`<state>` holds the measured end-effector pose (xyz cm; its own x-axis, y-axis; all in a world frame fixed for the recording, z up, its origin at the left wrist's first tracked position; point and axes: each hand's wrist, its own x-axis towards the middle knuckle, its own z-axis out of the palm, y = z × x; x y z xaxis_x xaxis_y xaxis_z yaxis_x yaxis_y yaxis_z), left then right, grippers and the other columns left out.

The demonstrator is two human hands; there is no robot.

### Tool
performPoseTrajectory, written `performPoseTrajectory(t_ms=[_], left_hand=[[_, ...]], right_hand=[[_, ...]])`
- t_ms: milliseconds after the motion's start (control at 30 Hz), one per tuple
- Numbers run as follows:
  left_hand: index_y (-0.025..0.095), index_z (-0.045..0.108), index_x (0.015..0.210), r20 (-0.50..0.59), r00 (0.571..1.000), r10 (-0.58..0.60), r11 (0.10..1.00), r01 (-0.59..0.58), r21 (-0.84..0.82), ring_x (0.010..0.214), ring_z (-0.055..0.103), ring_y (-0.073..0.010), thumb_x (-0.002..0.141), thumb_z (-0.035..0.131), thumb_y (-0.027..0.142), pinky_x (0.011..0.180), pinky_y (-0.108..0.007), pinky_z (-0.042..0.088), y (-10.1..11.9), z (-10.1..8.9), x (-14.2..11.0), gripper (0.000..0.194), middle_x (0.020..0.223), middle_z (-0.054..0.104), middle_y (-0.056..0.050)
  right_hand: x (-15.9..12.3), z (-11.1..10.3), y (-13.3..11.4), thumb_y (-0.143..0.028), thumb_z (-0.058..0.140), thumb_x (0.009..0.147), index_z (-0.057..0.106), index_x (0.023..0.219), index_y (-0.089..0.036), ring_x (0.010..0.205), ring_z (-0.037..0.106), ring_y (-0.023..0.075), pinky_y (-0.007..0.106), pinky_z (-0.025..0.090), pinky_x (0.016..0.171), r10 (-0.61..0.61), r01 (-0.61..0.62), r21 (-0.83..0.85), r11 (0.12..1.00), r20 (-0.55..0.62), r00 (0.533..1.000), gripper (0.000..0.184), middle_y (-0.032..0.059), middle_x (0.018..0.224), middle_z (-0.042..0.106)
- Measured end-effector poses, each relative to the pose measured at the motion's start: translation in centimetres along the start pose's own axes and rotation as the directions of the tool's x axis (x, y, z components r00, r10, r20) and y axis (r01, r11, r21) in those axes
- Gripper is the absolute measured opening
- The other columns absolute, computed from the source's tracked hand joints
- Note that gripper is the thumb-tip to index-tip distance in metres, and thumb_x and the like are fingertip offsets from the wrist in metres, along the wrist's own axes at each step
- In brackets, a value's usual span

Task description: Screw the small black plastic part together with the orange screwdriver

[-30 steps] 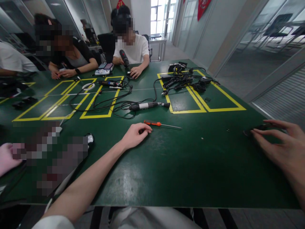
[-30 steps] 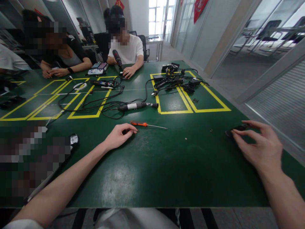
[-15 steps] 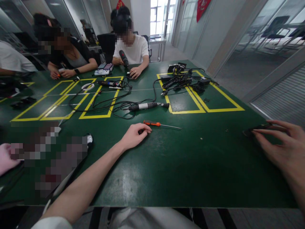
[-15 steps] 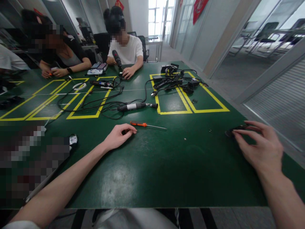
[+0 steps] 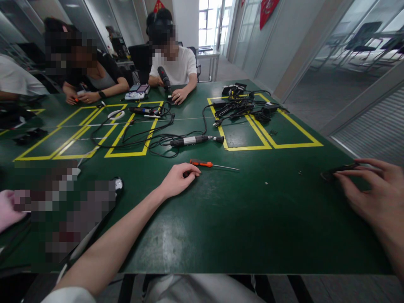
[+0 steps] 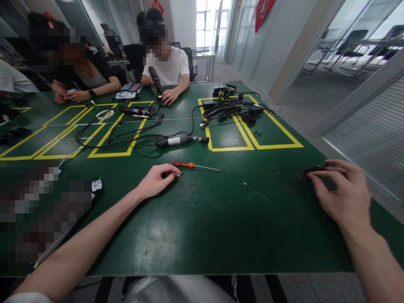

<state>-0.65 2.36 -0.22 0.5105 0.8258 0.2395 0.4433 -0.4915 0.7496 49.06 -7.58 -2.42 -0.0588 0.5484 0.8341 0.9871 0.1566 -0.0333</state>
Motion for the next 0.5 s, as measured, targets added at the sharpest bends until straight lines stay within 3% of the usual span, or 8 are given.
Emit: performPoseTrajectory(t_ms=[200, 333, 433, 500], left_hand=[[0.017, 0.078, 0.094, 0.000, 1.000, 0.008, 1.000, -0.008, 0.001, 0.077, 0.069, -0.0153, 0.089, 0.057, 0.011, 0.077, -0.027, 0.053, 0.0, 0.0, 0.1, 0.022, 0.089, 0.079, -0.003], [0.017, 0.078, 0.095, 0.002, 1.000, 0.007, 1.000, -0.007, 0.006, 0.078, 0.069, -0.0156, 0.089, 0.057, 0.011, 0.078, -0.027, 0.053, 0.0, 0.0, 0.0, 0.022, 0.089, 0.079, -0.003], [0.017, 0.078, 0.094, 0.003, 1.000, 0.005, 1.000, -0.005, 0.016, 0.077, 0.070, -0.0159, 0.089, 0.057, 0.011, 0.076, -0.027, 0.053, 0.0, 0.0, 0.0, 0.022, 0.089, 0.079, -0.003], [0.018, 0.078, 0.094, 0.003, 1.000, 0.005, 1.000, -0.005, 0.021, 0.077, 0.070, -0.0161, 0.089, 0.057, 0.012, 0.076, -0.027, 0.053, 0.0, 0.0, 0.1, 0.022, 0.089, 0.079, -0.003]], right_hand=[[0.0, -0.1, -0.5, -0.040, 0.065, 0.082, 0.065, 0.074, -0.023, 0.087, 0.067, 0.0311, 0.047, 0.056, 0.066, 0.075, -0.075, 0.001, 0.997, 0.034, 0.997, 0.019, 0.0131, 0.106, 0.065], [0.5, -0.3, -1.2, -0.043, 0.069, 0.078, 0.061, 0.066, -0.024, 0.082, 0.065, 0.0290, 0.049, 0.054, 0.069, 0.215, -0.220, 0.075, 0.973, 0.074, 0.974, 0.024, 0.0115, 0.102, 0.063], [1.3, -0.6, -2.2, -0.051, 0.075, 0.072, 0.056, 0.062, -0.025, 0.094, 0.065, 0.0333, 0.054, 0.055, 0.075, 0.359, -0.371, 0.140, 0.918, 0.102, 0.928, 0.034, 0.0099, 0.094, 0.060], [1.9, -0.7, -2.9, -0.061, 0.084, 0.055, 0.051, 0.065, -0.026, 0.094, 0.065, 0.0341, 0.056, 0.057, 0.073, 0.516, -0.527, 0.227, 0.819, 0.110, 0.850, 0.050, 0.0082, 0.095, 0.060]])
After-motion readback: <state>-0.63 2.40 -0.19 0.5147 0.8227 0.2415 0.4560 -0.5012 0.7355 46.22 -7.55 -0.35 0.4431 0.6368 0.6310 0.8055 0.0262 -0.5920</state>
